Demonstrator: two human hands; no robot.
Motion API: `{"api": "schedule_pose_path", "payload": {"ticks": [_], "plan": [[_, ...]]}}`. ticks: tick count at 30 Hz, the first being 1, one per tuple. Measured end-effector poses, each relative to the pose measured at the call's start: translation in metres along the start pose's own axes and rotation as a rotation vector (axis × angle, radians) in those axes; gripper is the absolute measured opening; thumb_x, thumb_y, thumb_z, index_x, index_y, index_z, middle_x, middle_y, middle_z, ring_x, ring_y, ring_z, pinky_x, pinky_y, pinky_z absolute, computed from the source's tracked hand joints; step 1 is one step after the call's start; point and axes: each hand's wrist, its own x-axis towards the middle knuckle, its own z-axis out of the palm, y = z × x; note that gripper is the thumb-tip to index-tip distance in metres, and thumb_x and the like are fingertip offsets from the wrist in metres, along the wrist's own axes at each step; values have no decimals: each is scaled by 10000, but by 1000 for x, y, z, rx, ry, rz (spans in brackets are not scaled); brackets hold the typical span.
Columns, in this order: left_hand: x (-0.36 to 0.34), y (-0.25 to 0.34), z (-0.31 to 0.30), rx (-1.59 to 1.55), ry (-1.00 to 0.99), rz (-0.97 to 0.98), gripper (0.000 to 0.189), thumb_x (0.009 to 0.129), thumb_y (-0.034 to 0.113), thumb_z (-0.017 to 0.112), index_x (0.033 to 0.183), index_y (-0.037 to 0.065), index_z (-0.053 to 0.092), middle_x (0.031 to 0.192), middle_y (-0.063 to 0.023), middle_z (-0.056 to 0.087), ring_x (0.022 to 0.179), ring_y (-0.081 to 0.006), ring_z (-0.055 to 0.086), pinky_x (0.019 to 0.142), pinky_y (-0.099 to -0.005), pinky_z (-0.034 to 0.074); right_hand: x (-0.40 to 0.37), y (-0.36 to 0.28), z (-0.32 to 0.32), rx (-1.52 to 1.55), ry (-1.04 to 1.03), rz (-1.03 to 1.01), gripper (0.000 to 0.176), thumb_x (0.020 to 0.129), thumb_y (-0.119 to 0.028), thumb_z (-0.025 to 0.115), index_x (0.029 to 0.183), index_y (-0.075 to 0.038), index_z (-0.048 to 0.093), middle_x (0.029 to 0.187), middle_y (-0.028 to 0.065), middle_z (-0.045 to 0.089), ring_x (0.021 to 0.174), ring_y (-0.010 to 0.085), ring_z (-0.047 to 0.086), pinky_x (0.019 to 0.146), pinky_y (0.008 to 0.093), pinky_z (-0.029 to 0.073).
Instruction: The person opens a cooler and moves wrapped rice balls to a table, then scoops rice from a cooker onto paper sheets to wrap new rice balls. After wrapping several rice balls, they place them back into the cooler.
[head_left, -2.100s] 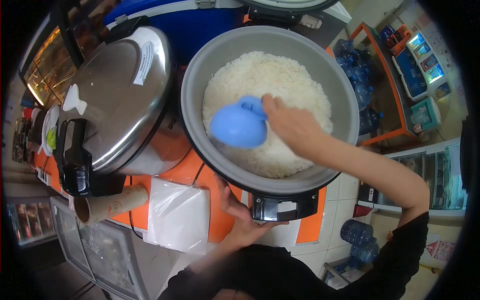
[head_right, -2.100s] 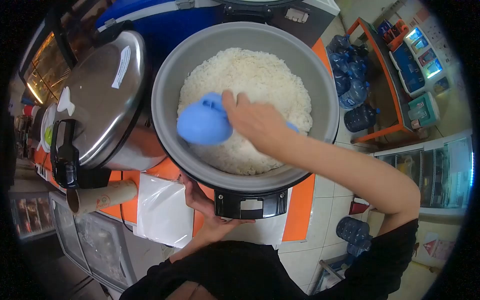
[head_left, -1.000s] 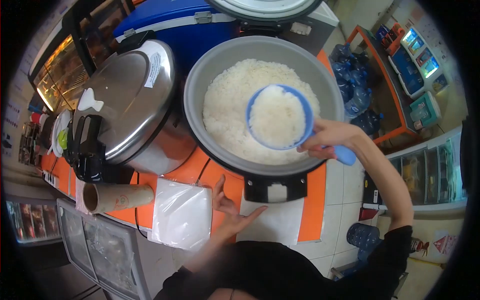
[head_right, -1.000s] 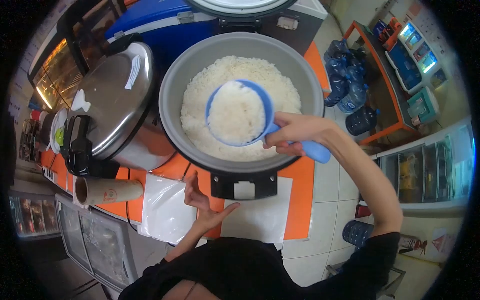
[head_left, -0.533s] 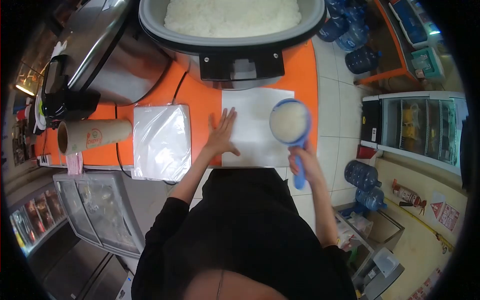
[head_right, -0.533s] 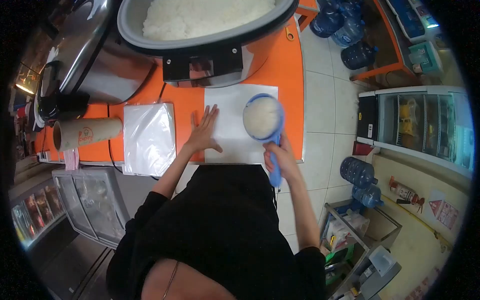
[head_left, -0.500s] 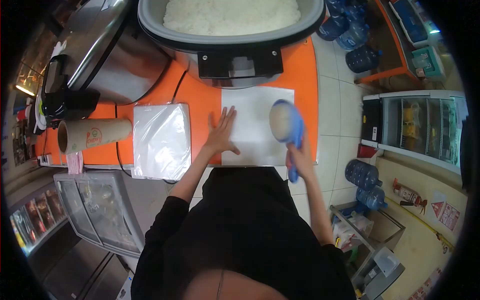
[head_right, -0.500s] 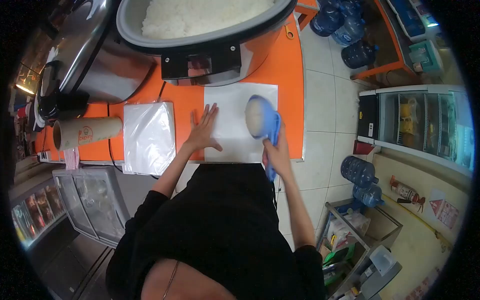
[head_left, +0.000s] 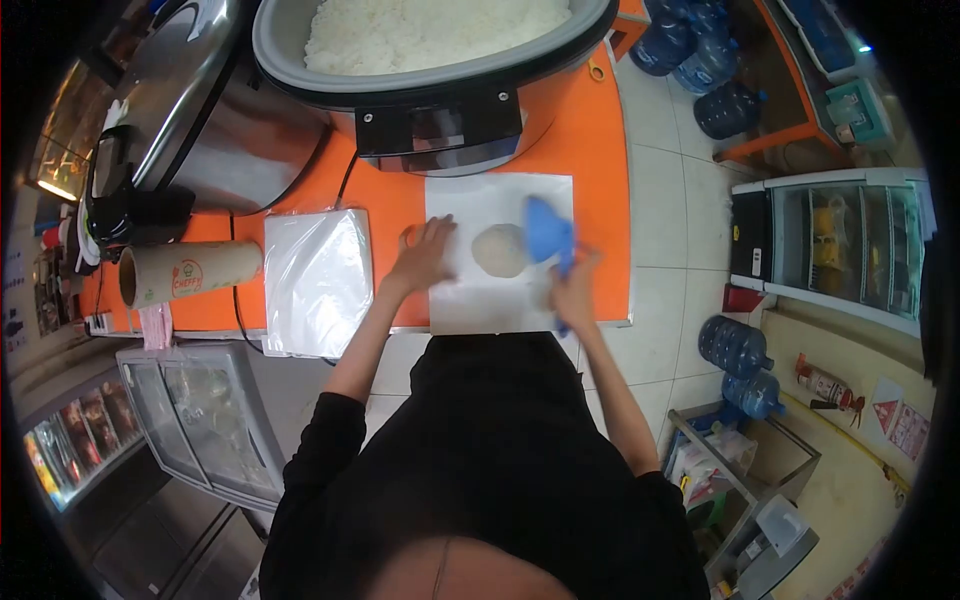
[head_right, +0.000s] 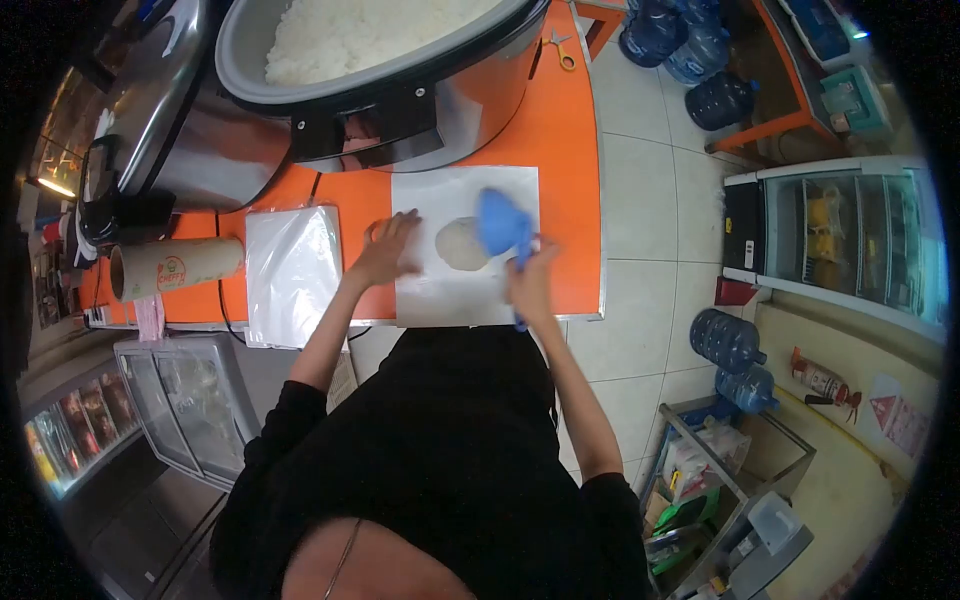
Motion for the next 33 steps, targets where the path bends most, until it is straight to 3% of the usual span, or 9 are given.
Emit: {"api": "schedule_pose_path", "payload": {"ticks": [2, 4, 7, 13, 17, 20, 26, 29, 33], "plan": [[19, -7, -5, -116, 133, 32, 528, 740, 180, 591, 1199, 24, 382, 1296, -102, 343, 1229, -273, 295, 970, -511, 252, 36, 1, -27, 512, 77, 299, 465, 726, -40, 586, 1111, 27, 335, 860, 109, 468, 545, 175, 503, 503, 313, 442], [38, -1, -12, -232, 388, 83, 313, 804, 72, 478, 1112, 16, 452, 1207, -114, 425, 1164, -285, 368, 936, -445, 326, 87, 63, -37, 338, 126, 287, 457, 713, -125, 648, 1077, 20, 413, 876, 85, 473, 657, 163, 508, 556, 289, 423], [65, -6, 14, 35, 576, 65, 372, 808, 183, 526, 1142, 32, 458, 1158, -116, 458, 1119, -296, 395, 909, -409, 349, 130, 78, -37, 321, 120, 251, 417, 688, -146, 683, 1022, 12, 490, 878, 84, 482, 759, 169, 495, 639, 300, 417], [59, 1, 8, 125, 584, 21, 393, 767, 241, 586, 1110, 68, 504, 1073, -80, 481, 1017, -272, 432, 834, -394, 367, 112, 17, -24, -430, 557, -442, 403, 671, -87, 661, 1051, -33, 539, 894, 131, 511, 843, 262, 486, 764, 365, 390], [55, 3, -7, 96, 639, 110, 250, 744, 209, 618, 958, 81, 595, 946, -46, 537, 913, -261, 468, 769, -383, 382, 130, -6, 11, -381, -245, -782, 365, 668, -66, 659, 1023, -71, 574, 933, 113, 529, 922, 290, 494, 794, 401, 390], [51, 5, -17, -68, 655, 126, 173, 749, 195, 598, 861, 63, 607, 892, -46, 557, 903, -251, 497, 784, -354, 386, 151, -3, 25, -473, -425, -724, 263, 667, -81, 662, 924, -60, 611, 933, 92, 553, 944, 268, 494, 797, 379, 405], [37, 0, -14, -199, 698, 299, 114, 758, 116, 576, 834, 36, 606, 850, -56, 581, 843, -242, 536, 752, -341, 406, 148, -37, 17, -336, -467, -879, 179, 689, -66, 627, 866, -44, 620, 852, 72, 583, 860, 244, 539, 770, 357, 439], [34, 6, -14, -193, 814, 274, 93, 744, 103, 583, 814, 49, 613, 833, -46, 593, 841, -225, 549, 751, -339, 412, 151, -32, 25, -294, -619, -759, 145, 705, -72, 599, 847, -50, 615, 827, 69, 591, 828, 247, 555, 760, 353, 447], [21, -6, -9, -238, 804, 194, 99, 752, 68, 587, 847, 70, 614, 897, -38, 610, 910, -222, 551, 777, -325, 396, 129, -28, 15, -485, -581, -951, 122, 703, -76, 569, 819, -73, 607, 836, 67, 595, 846, 247, 559, 758, 340, 450]]}}
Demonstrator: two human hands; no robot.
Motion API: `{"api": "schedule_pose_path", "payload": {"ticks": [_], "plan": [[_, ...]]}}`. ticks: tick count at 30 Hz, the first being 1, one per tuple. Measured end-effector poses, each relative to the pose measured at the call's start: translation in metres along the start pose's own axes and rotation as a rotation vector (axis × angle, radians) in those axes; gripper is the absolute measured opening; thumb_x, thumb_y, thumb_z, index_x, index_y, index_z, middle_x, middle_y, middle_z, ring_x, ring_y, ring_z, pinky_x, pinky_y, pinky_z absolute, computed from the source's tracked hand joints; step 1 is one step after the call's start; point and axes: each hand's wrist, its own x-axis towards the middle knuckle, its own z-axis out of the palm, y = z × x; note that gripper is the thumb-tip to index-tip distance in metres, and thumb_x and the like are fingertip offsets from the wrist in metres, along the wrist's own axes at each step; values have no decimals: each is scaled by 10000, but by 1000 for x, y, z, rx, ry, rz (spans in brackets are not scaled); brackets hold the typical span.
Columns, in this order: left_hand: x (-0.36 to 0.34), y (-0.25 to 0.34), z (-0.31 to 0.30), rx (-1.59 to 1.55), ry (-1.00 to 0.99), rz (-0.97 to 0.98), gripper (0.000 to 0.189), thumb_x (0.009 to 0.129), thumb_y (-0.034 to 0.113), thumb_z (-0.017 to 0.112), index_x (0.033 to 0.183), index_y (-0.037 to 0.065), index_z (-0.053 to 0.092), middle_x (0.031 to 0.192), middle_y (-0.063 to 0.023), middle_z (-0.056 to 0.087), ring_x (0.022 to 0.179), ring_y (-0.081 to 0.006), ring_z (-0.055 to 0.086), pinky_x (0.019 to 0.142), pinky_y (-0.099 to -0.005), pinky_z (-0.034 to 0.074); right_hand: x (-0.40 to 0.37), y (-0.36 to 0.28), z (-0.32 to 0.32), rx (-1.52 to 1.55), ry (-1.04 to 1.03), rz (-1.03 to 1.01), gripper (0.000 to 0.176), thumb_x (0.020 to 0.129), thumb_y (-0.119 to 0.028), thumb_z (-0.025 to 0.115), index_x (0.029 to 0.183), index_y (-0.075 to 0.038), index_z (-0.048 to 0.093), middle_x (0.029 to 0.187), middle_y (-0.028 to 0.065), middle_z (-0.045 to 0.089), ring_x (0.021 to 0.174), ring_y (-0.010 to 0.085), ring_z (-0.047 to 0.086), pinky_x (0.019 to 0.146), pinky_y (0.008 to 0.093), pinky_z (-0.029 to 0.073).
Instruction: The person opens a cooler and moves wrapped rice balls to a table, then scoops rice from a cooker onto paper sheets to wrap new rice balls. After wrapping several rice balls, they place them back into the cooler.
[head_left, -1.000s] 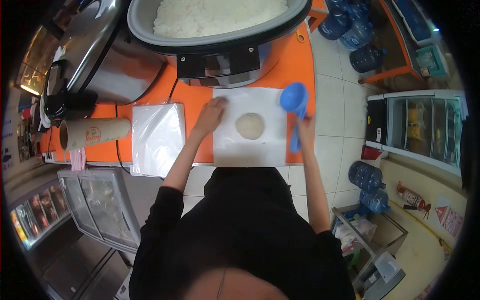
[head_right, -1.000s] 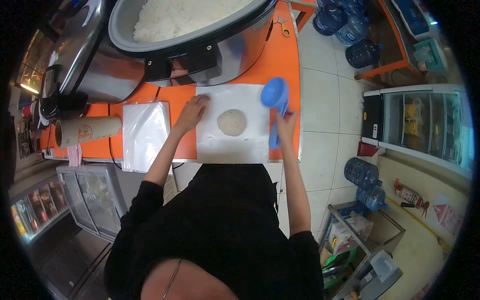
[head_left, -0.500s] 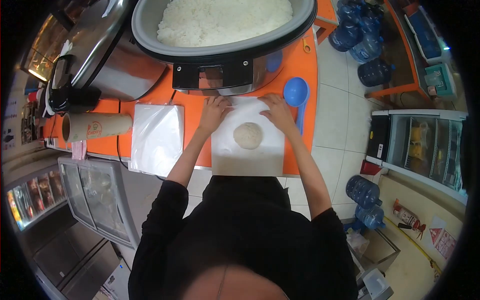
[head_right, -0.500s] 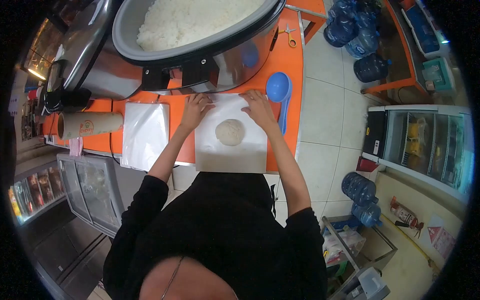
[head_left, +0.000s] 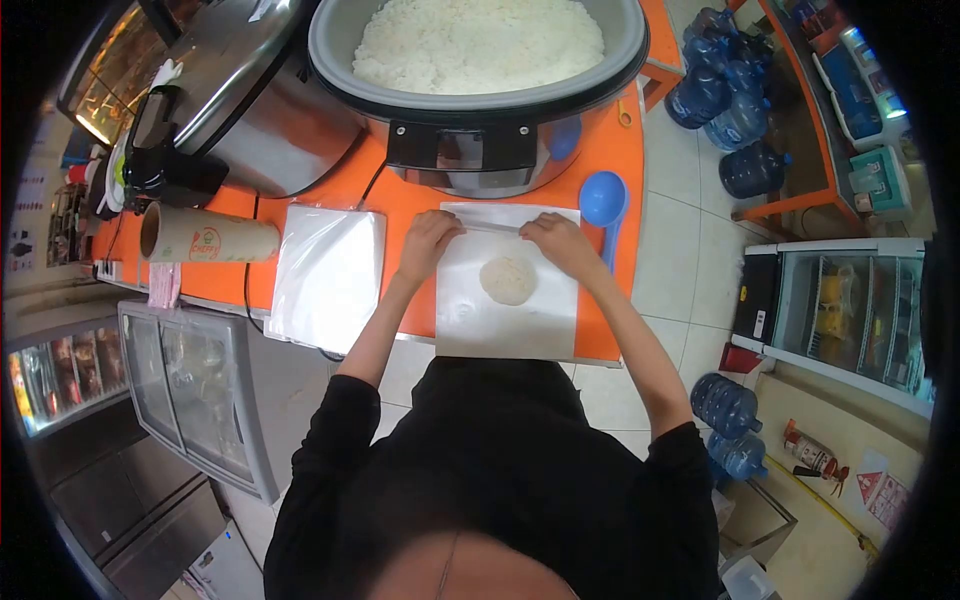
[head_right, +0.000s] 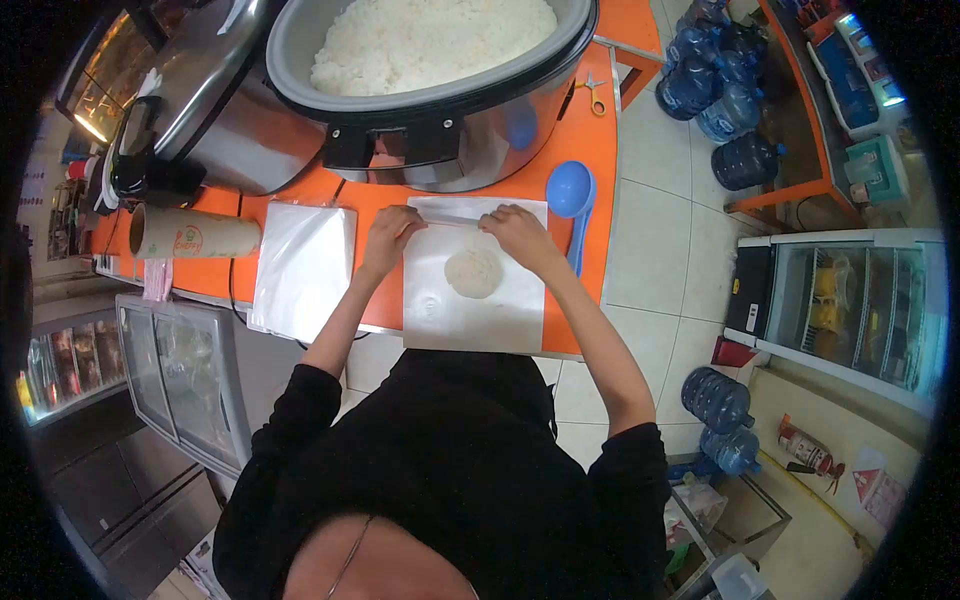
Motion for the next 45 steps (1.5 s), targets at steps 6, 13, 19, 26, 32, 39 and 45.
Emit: {"api": "schedule_pose_path", "payload": {"ticks": [6, 13, 19, 26, 32, 39, 45], "plan": [[-5, 16, -12, 163, 20, 226, 165, 716, 71, 601, 878, 95, 621, 1038, -20, 593, 1067, -231, 498, 835, -362, 370, -7, -35, -12, -101, 128, -180, 119, 698, -75, 559, 810, -53, 594, 933, 56, 593, 874, 218, 560, 754, 343, 459], [-49, 37, -8, 34, 60, -102, 376, 632, 59, 625, 994, 162, 604, 1085, -33, 519, 1049, -254, 439, 877, -383, 315, -70, -52, 27, -162, -16, -213, 338, 731, -118, 567, 1060, -44, 549, 1194, 74, 499, 1120, 214, 457, 958, 371, 360], [-76, -11, 15, 126, 184, -282, 321, 680, 3, 510, 972, 113, 585, 1083, -63, 507, 1045, -278, 418, 869, -420, 306, -120, -89, 27, -59, -199, -58, 490, 726, -157, 579, 1195, -83, 456, 1233, 66, 439, 1086, 228, 431, 964, 417, 294], [-20, 79, -15, 94, -439, 184, 582, 799, 254, 528, 1317, 82, 324, 1328, -102, 362, 1269, -243, 276, 1041, -434, 201, -154, -88, 47, -49, -274, -216, 331, 731, -118, 522, 1057, -73, 562, 1031, 52, 539, 960, 200, 488, 845, 347, 393], [-52, 82, -23, 141, -593, 348, 618, 795, 317, 550, 1313, 67, 325, 1322, -100, 366, 1267, -241, 281, 1052, -416, 189, -145, -96, 58, -53, -191, -198, 352, 730, -118, 514, 1075, -56, 545, 1027, 53, 539, 953, 199, 499, 837, 342, 403], [-122, 75, -12, -30, -641, 36, 327, 743, 155, 608, 1052, 72, 541, 1043, -70, 535, 986, -245, 516, 833, -349, 435, -123, -116, 42, 145, -132, -46, 369, 723, -68, 540, 1090, -33, 530, 918, 88, 548, 854, 238, 530, 748, 346, 452], [-100, 66, -23, -21, -588, -130, 111, 700, 75, 619, 809, 62, 607, 814, -57, 565, 745, -247, 576, 634, -335, 485, -88, -114, 23, 441, -167, 295, 260, 698, -18, 574, 956, -29, 612, 792, 138, 550, 750, 288, 537, 660, 372, 458]]}}
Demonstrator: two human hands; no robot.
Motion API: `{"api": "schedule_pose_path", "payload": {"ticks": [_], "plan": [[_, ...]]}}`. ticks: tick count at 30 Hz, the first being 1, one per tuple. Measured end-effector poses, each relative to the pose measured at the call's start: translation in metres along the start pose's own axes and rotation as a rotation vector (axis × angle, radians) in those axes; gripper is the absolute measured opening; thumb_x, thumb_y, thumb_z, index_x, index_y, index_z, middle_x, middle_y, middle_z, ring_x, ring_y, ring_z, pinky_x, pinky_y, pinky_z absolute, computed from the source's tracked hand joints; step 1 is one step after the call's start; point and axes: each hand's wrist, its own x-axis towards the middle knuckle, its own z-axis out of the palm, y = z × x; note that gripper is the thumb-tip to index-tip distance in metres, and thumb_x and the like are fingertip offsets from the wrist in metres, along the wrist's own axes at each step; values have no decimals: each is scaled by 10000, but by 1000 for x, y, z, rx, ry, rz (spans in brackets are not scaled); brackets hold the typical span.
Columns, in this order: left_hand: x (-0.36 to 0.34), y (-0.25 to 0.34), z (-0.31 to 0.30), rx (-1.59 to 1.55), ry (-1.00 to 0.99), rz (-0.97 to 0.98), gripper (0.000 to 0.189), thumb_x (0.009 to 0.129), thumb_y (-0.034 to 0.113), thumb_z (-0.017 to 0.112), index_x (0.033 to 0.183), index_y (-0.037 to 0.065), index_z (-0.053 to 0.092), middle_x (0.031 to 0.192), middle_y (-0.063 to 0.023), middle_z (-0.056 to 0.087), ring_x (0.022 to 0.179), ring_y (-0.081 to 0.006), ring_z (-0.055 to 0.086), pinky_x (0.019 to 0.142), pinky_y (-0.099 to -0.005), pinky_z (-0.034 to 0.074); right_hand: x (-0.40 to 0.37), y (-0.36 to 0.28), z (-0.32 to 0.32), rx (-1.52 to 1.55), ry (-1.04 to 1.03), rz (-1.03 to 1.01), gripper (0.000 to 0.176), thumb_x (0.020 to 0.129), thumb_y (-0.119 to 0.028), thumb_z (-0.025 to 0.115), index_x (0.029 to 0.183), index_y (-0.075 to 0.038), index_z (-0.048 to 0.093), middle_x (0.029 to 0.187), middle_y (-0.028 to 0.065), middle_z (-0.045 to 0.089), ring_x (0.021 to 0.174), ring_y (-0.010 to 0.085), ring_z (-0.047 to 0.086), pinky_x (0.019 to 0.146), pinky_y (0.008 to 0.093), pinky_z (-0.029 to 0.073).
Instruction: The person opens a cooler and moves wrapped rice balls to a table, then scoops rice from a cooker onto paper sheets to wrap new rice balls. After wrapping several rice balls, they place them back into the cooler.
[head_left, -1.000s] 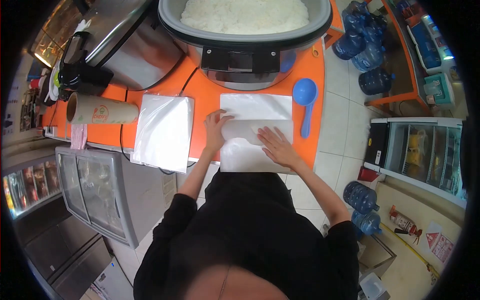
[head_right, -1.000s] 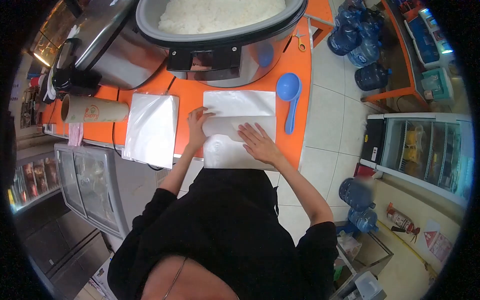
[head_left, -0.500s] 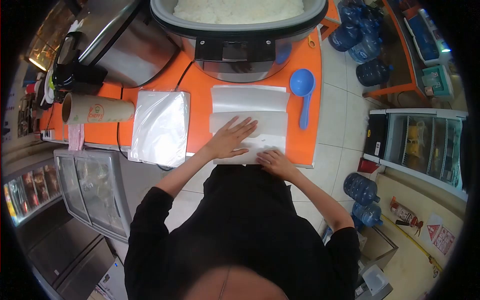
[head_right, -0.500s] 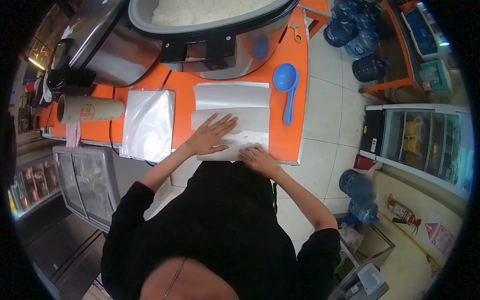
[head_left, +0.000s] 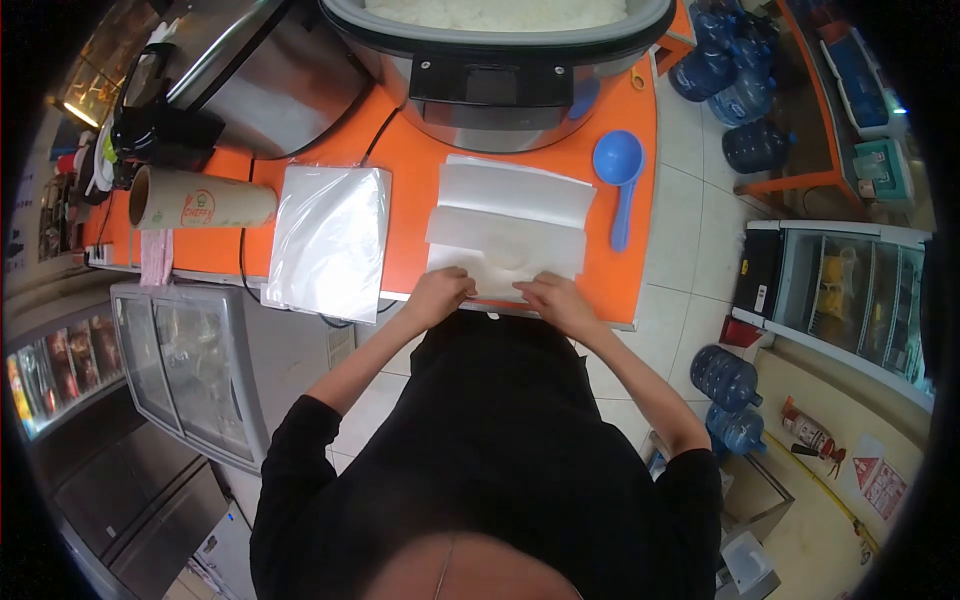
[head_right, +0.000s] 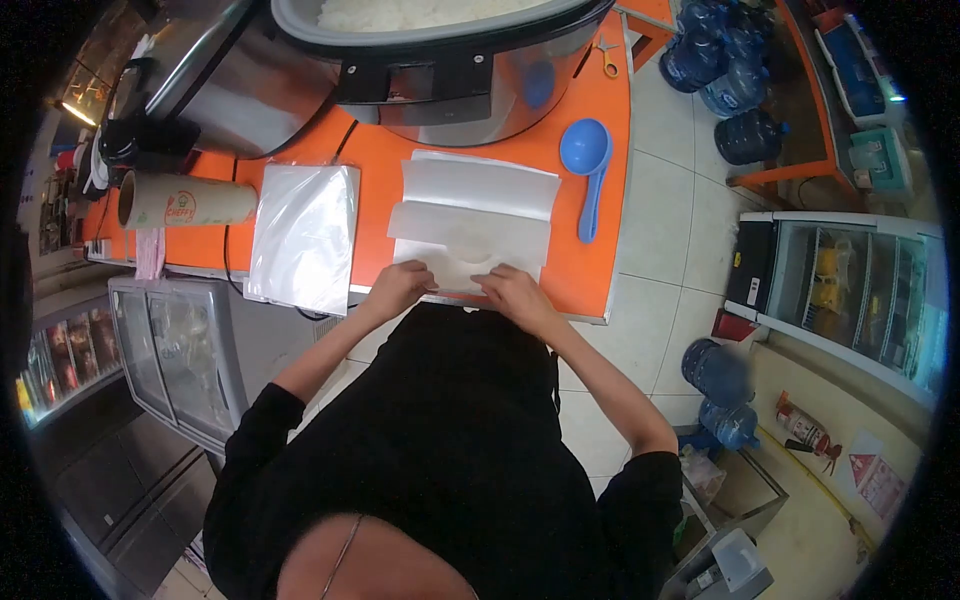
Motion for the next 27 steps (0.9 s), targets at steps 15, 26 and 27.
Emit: {"api": "schedule_pose_path", "payload": {"ticks": [15, 26, 27], "plan": [[-65, 185, -188, -1306, -479, 1320, 317, 849, 300, 528, 1000, 22, 543, 960, -132, 547, 910, -288, 533, 799, -366, 412, 21, -22, -22, 177, -58, 229, 52, 713, -78, 609, 733, -32, 624, 750, 111, 624, 743, 257, 578, 687, 378, 451], [59, -8, -56, 93, -293, 59, 503, 721, 181, 648, 1170, 84, 442, 1197, -127, 446, 985, -292, 518, 775, -371, 441, 31, 7, -30, -81, 122, 84, 185, 764, -62, 573, 940, -60, 516, 922, 110, 554, 954, 304, 510, 820, 407, 410], [65, -16, -59, 52, -263, 66, 426, 732, 144, 628, 1122, 80, 471, 1171, -108, 465, 974, -283, 524, 753, -367, 447, 33, 10, -35, 55, 107, 176, 215, 750, -41, 586, 952, -61, 516, 911, 113, 552, 916, 310, 525, 787, 396, 431]]}}
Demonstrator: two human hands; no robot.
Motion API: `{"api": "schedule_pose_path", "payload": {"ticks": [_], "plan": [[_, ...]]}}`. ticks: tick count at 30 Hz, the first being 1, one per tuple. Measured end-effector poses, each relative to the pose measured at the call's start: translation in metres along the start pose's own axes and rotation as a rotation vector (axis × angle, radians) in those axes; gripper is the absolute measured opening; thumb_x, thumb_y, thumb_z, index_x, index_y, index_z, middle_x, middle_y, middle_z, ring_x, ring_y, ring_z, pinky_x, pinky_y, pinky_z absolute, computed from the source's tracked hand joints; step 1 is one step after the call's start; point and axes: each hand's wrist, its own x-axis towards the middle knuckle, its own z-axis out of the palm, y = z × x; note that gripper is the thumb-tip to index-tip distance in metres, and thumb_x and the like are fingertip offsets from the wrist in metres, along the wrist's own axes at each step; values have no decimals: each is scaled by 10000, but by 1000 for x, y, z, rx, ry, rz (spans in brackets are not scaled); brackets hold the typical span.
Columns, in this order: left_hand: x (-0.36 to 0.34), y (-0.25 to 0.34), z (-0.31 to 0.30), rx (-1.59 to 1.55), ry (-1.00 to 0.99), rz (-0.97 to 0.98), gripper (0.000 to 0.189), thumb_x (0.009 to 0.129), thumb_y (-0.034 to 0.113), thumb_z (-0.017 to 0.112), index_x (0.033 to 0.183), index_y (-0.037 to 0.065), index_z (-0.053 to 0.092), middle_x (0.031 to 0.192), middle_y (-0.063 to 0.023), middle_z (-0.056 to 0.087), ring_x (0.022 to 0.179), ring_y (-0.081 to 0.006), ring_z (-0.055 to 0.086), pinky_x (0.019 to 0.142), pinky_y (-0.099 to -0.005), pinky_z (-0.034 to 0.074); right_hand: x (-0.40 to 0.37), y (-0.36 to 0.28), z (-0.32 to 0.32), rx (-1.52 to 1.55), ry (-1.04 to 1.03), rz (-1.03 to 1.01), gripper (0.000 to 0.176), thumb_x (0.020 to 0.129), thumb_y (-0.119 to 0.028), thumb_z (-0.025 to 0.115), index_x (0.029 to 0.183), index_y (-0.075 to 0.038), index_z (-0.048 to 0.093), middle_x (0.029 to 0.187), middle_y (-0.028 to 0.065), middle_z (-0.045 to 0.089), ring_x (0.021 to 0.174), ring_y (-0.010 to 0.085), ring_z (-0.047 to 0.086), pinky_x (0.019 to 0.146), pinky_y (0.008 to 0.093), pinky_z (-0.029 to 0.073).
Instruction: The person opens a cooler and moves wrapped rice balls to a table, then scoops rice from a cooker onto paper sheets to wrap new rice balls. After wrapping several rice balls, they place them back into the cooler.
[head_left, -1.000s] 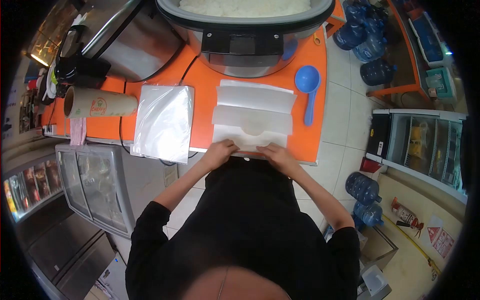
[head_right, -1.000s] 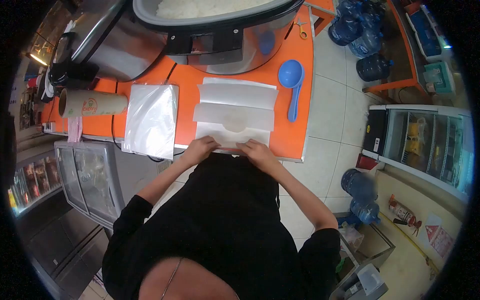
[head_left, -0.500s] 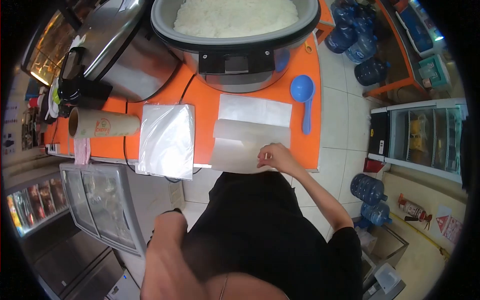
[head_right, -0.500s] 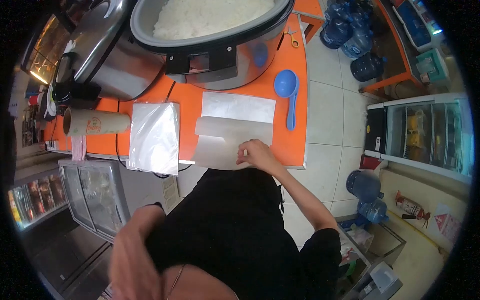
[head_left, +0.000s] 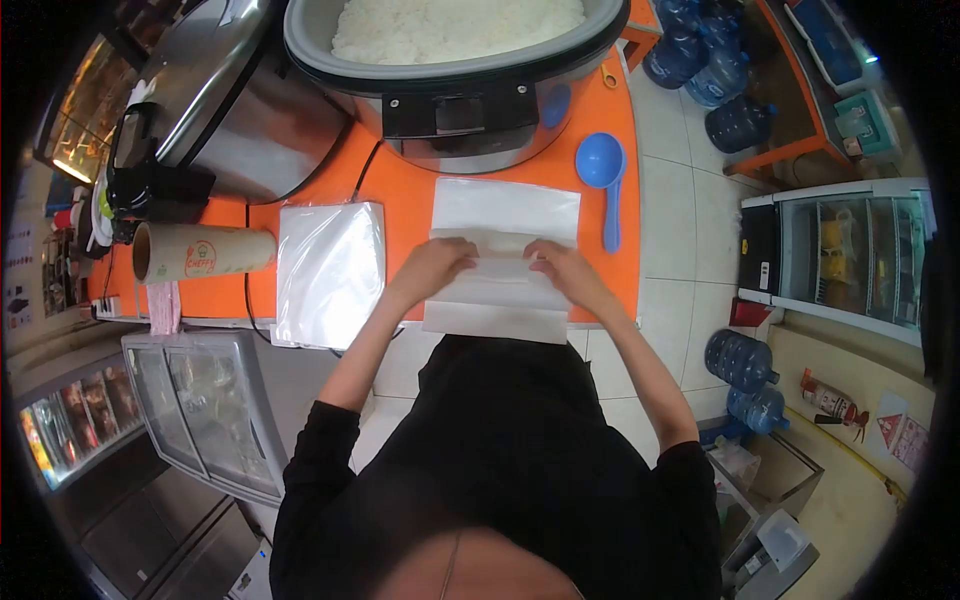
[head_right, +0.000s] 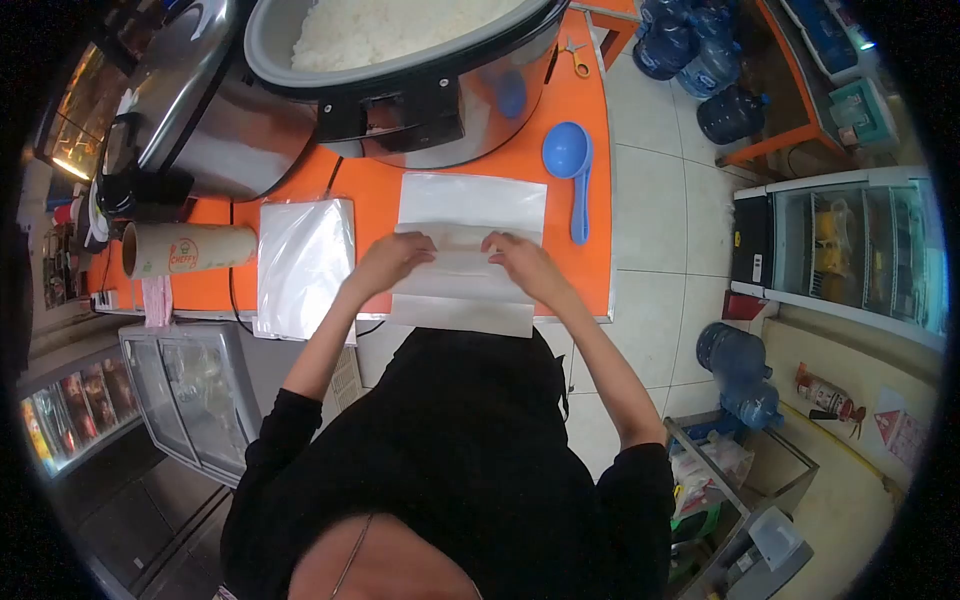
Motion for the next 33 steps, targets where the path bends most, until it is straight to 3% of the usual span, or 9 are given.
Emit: {"api": "schedule_pose_path", "payload": {"ticks": [2, 6, 11, 14, 20, 23, 26, 29, 33], "plan": [[7, -12, -4, -82, 66, 14, 281, 753, 71, 588, 1027, 70, 529, 1120, -69, 503, 952, -263, 537, 709, -358, 459, 10, 1, -15, 51, -27, 78, 296, 699, 2, 619, 972, -60, 523, 923, 102, 558, 884, 290, 536, 760, 366, 448], [25, -14, 26, -288, 554, -42, 114, 727, 78, 610, 838, 63, 588, 997, -30, 551, 913, -249, 538, 689, -340, 424, 37, 56, 2, -94, 91, 41, 358, 609, 30, 678, 937, -63, 572, 909, 113, 551, 832, 282, 530, 731, 366, 452], [19, -28, 48, 324, 664, 44, 172, 722, 102, 612, 887, 83, 570, 965, -45, 531, 837, -239, 514, 747, -341, 364, 22, 54, 20, -514, 238, -174, 188, 647, -59, 671, 808, -23, 582, 871, 112, 541, 798, 270, 511, 723, 381, 442], [15, -40, 84, 180, 434, 24, 287, 723, 158, 618, 997, 88, 569, 967, -61, 527, 844, -244, 493, 755, -372, 361, -5, 80, 59, -606, 208, -300, 275, 675, -155, 667, 880, 5, 578, 926, 120, 546, 915, 304, 506, 802, 405, 431], [-20, -7, 78, 126, 635, 150, 411, 762, 77, 557, 1171, 90, 527, 926, -92, 542, 925, -251, 491, 766, -375, 413, -45, 51, 61, -449, 304, -437, 406, 754, -103, 584, 1112, 45, 463, 1040, 157, 523, 986, 306, 496, 870, 373, 408], [-18, -31, 78, 160, 508, 188, 332, 790, 53, 536, 1122, 66, 540, 953, -101, 553, 1004, -272, 490, 826, -375, 416, -39, 72, 64, -433, 229, -340, 406, 743, -158, 633, 1078, 14, 483, 1079, 166, 506, 984, 323, 507, 824, 379, 433], [-4, -45, 66, 71, 311, 158, 279, 780, 70, 558, 1058, 54, 554, 1002, -109, 558, 1035, -280, 495, 815, -379, 425, -3, 48, 40, 91, 74, 282, 356, 733, -143, 630, 1034, -12, 492, 1013, 154, 533, 900, 354, 555, 739, 403, 467], [17, -27, 43, -218, 201, -134, 232, 742, 75, 588, 971, 48, 571, 943, -99, 561, 1000, -276, 501, 811, -382, 419, 22, 34, 31, -183, 315, 253, 244, 688, -91, 634, 892, -12, 526, 845, 148, 554, 813, 355, 558, 698, 407, 460], [30, -1, 25, 159, 162, -189, 319, 723, 73, 619, 1018, 38, 503, 964, -132, 535, 989, -299, 500, 812, -403, 410, 26, 38, 39, -397, 222, 281, 227, 687, -160, 660, 781, 12, 545, 806, 190, 547, 742, 407, 554, 673, 455, 469]]}}
